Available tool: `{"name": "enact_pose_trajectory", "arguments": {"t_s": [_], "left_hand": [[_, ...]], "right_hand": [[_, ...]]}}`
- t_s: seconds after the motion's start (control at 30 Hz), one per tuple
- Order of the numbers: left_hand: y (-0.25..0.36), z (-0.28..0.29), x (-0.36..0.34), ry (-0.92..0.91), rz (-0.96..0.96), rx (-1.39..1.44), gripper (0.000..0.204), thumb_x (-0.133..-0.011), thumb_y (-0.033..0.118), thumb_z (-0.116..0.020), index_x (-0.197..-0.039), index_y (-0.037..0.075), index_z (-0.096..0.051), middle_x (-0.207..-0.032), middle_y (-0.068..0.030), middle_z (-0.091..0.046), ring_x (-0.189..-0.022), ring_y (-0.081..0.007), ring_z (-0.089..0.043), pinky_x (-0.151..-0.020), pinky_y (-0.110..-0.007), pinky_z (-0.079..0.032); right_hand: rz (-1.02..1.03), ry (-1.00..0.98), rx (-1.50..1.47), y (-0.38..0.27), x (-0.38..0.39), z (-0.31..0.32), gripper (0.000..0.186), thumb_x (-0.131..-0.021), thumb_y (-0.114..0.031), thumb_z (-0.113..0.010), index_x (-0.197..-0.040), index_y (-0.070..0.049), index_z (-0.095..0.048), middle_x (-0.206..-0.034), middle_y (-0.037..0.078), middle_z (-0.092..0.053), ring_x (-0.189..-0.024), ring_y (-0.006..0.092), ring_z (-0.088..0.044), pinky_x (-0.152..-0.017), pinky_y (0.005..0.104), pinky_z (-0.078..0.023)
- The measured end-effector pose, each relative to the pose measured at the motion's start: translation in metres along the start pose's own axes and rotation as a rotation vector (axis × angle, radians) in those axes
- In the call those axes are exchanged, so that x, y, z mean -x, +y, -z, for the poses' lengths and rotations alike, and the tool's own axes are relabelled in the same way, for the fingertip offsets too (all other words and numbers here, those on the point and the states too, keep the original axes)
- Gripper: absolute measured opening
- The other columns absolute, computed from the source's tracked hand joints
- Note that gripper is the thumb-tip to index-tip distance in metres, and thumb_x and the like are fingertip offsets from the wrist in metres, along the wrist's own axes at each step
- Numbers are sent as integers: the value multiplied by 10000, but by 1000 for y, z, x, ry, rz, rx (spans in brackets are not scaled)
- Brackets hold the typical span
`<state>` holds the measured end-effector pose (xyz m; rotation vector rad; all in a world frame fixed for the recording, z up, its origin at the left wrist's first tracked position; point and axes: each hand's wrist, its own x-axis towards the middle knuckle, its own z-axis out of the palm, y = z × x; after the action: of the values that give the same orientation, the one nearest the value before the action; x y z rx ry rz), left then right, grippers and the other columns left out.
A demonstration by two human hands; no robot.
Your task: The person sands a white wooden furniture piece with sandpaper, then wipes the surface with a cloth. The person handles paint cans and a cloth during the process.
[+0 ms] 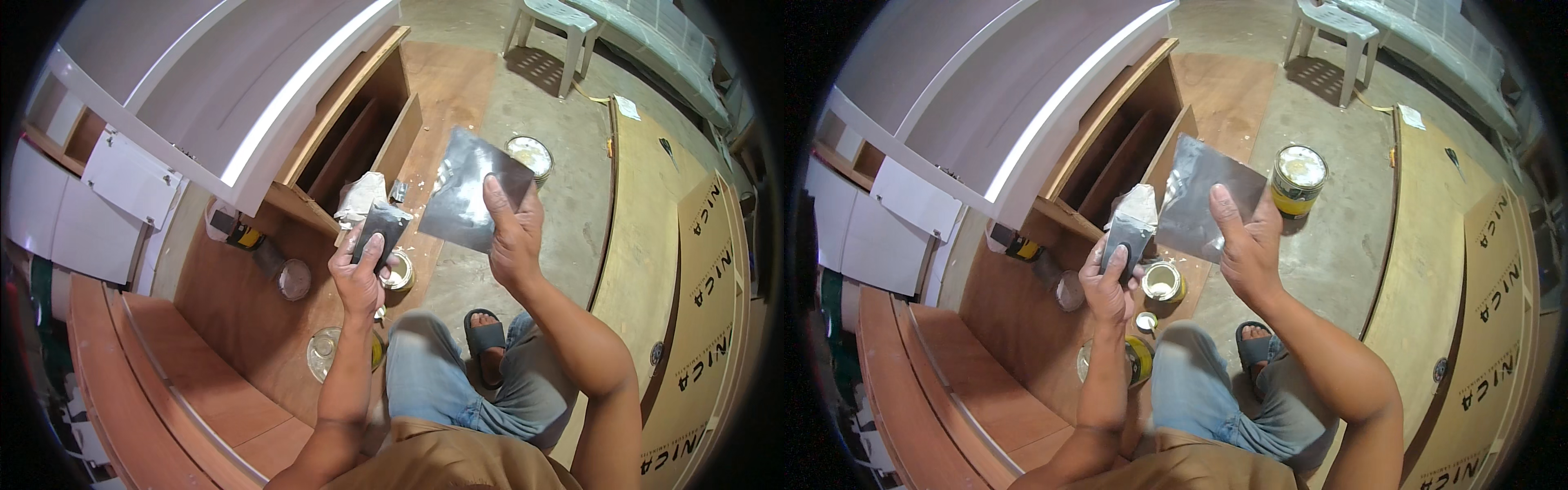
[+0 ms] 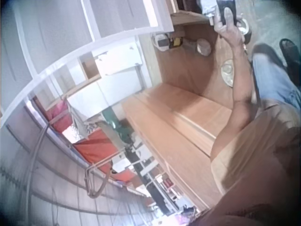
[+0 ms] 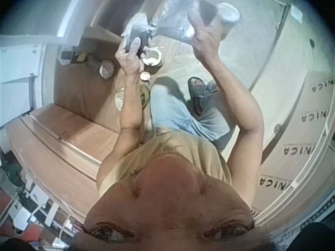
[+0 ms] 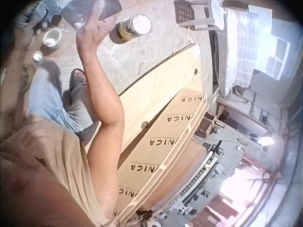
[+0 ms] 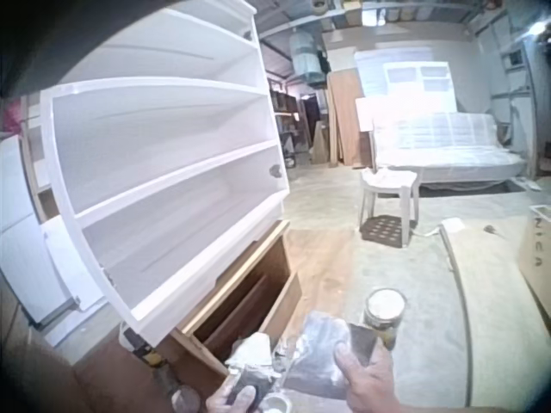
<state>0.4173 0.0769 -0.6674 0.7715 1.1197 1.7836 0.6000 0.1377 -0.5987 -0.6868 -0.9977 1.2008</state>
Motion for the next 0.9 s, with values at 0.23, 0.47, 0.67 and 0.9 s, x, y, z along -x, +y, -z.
{"name": "enact_pose_trajectory", "arguments": {"t_s": [0.23, 0.47, 0.67, 0.9], "left_hand": [[1, -64, 24, -105, 156, 343, 190, -919, 67, -625, -1085, -25, -632, -844, -57, -670, -578, -68, -587, -404, -186, -437], [-1, -95, 25, -72, 163, 291, 147, -909, 75, -630, -1038, 5, -627, -811, -43, -662, -536, -75, -579, -385, -165, -404], [17, -85, 17, 0, 95, 156, 150, -902, 70, -646, -1013, -32, -638, -785, -51, -664, -508, -63, -564, -374, -166, -380], [24, -16, 21, -91, -269, -129, 217, -961, 112, -607, -1138, -12, -627, -845, -22, -633, -640, -64, -549, -563, -211, -472]], "right_hand": [[217, 80, 79, -22, 13, 13, 332, -980, -82, -578, -1290, 5, -496, -1187, 69, -600, -1069, 129, -554, -954, 278, -431], [345, 9, 291, -27, 17, 22, 328, -976, -52, -556, -1290, 30, -506, -1191, 96, -606, -1081, 148, -560, -963, 280, -431], [266, -269, 408, -21, 25, 11, 324, -952, -3, -545, -1272, 50, -520, -1170, 140, -651, -1051, 176, -620, -913, 290, -478], [-223, -232, 346, -2, 26, 16, 290, -955, -132, -568, -1179, 52, -546, -1074, 128, -666, -910, 194, -661, -803, 301, -521]]}}
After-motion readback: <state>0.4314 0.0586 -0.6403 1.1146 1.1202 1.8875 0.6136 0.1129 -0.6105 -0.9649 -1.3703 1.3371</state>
